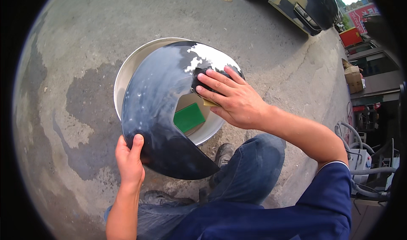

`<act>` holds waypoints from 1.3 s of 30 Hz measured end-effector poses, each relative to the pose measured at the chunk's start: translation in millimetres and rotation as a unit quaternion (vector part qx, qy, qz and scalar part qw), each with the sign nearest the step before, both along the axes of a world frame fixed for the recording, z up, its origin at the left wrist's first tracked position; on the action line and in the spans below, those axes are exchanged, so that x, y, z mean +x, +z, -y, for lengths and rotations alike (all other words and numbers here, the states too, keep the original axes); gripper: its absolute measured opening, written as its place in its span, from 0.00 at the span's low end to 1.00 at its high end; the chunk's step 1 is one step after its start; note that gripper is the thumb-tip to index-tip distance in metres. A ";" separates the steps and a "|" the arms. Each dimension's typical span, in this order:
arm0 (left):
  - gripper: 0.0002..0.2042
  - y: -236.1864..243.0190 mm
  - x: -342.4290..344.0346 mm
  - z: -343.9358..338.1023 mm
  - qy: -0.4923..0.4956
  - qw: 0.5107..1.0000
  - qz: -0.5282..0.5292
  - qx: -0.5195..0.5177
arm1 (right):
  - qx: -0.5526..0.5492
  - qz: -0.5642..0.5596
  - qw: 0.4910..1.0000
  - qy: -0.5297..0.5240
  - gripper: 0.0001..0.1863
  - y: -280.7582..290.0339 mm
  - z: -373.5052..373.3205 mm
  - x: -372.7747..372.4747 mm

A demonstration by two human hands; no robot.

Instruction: The person sits on the ground and sands a black car part using a sanding block and water. They repeatedly dip the sanding block into a white bucket of water and rub the surface of the part to smooth it.

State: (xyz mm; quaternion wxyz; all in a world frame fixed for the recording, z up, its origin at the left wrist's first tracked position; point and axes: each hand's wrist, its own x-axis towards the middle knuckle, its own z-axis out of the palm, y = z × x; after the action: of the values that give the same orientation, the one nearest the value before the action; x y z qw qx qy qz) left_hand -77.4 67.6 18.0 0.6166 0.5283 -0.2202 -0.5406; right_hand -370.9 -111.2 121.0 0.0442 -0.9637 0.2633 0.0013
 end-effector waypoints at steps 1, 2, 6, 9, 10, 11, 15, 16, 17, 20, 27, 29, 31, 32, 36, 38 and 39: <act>0.15 0.6 -1.0 0.6 -0.003 1.000 0.003 0.003 | -0.001 0.015 1.000 0.011 0.31 -0.8 -1.2 10.5; 0.15 2.1 -1.3 2.0 -0.005 1.000 -0.001 -0.003 | -0.012 0.019 1.000 0.015 0.30 0.4 -0.5 13.1; 0.15 5.2 0.2 1.8 -0.004 1.000 -0.005 -0.007 | -0.045 0.029 0.998 -0.016 0.29 -7.3 5.7 11.1; 0.15 3.1 -1.0 3.3 -0.002 1.000 -0.002 -0.008 | -0.001 0.112 0.990 -0.090 0.31 -18.4 4.2 25.7; 0.15 1.7 -2.1 3.6 -0.003 1.000 -0.003 -0.007 | 0.028 0.166 0.982 -0.080 0.32 -23.4 -0.9 40.6; 0.15 2.0 -3.8 4.4 0.005 1.000 -0.010 -0.007 | 0.028 0.170 0.984 -0.050 0.32 -26.2 -11.7 55.2; 0.15 3.2 -2.6 -0.1 0.024 0.999 -0.024 -0.008 | 0.117 0.156 0.974 0.112 0.33 -30.5 -74.4 79.5; 0.15 2.8 -1.9 -1.2 0.022 0.999 -0.029 -0.011 | 0.110 0.159 0.973 0.128 0.32 -34.3 -68.9 79.8; 0.15 2.4 -2.6 -0.5 0.022 0.999 -0.022 -0.015 | 0.099 0.165 0.975 0.107 0.31 -35.6 -57.3 79.4; 0.15 -0.6 -7.3 1.1 0.021 0.999 -0.008 -0.024 | 0.028 0.189 0.981 -0.014 0.29 -32.7 8.2 83.4; 0.13 -2.0 -5.1 0.6 0.025 0.999 -0.007 -0.020 | 0.081 0.178 0.980 0.033 0.30 -39.4 -50.0 116.3; 0.12 -3.5 -6.4 1.6 0.017 0.999 -0.008 -0.025 | 0.037 0.180 0.983 -0.024 0.29 -37.0 5.4 107.1; 0.12 -11.2 -7.0 -0.2 0.015 1.000 0.002 -0.027 | 0.034 0.182 0.971 -0.151 0.30 -35.7 51.9 96.5; 0.12 -12.6 -6.4 1.1 0.012 0.999 0.006 -0.031 | 0.037 0.166 0.965 -0.201 0.30 -32.6 57.9 95.5; 0.13 1.0 -5.6 -2.8 0.030 0.999 0.023 -0.012 | 0.079 0.160 0.984 0.027 0.31 -31.4 -42.5 122.4; 0.13 4.0 -10.1 0.8 0.031 0.999 0.003 -0.015 | 0.046 0.166 0.985 0.020 0.31 -36.3 -9.9 116.2; 0.14 5.1 -12.3 3.3 0.034 0.999 -0.005 -0.020 | 0.023 0.177 0.983 -0.044 0.30 -36.7 19.6 107.8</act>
State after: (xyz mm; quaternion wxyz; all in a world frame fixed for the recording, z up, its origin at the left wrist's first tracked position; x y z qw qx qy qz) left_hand -89.7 64.3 23.1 0.6458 0.5204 -0.2098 -0.5178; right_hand -263.1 -130.8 84.3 0.1122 -0.9349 0.2932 -0.1653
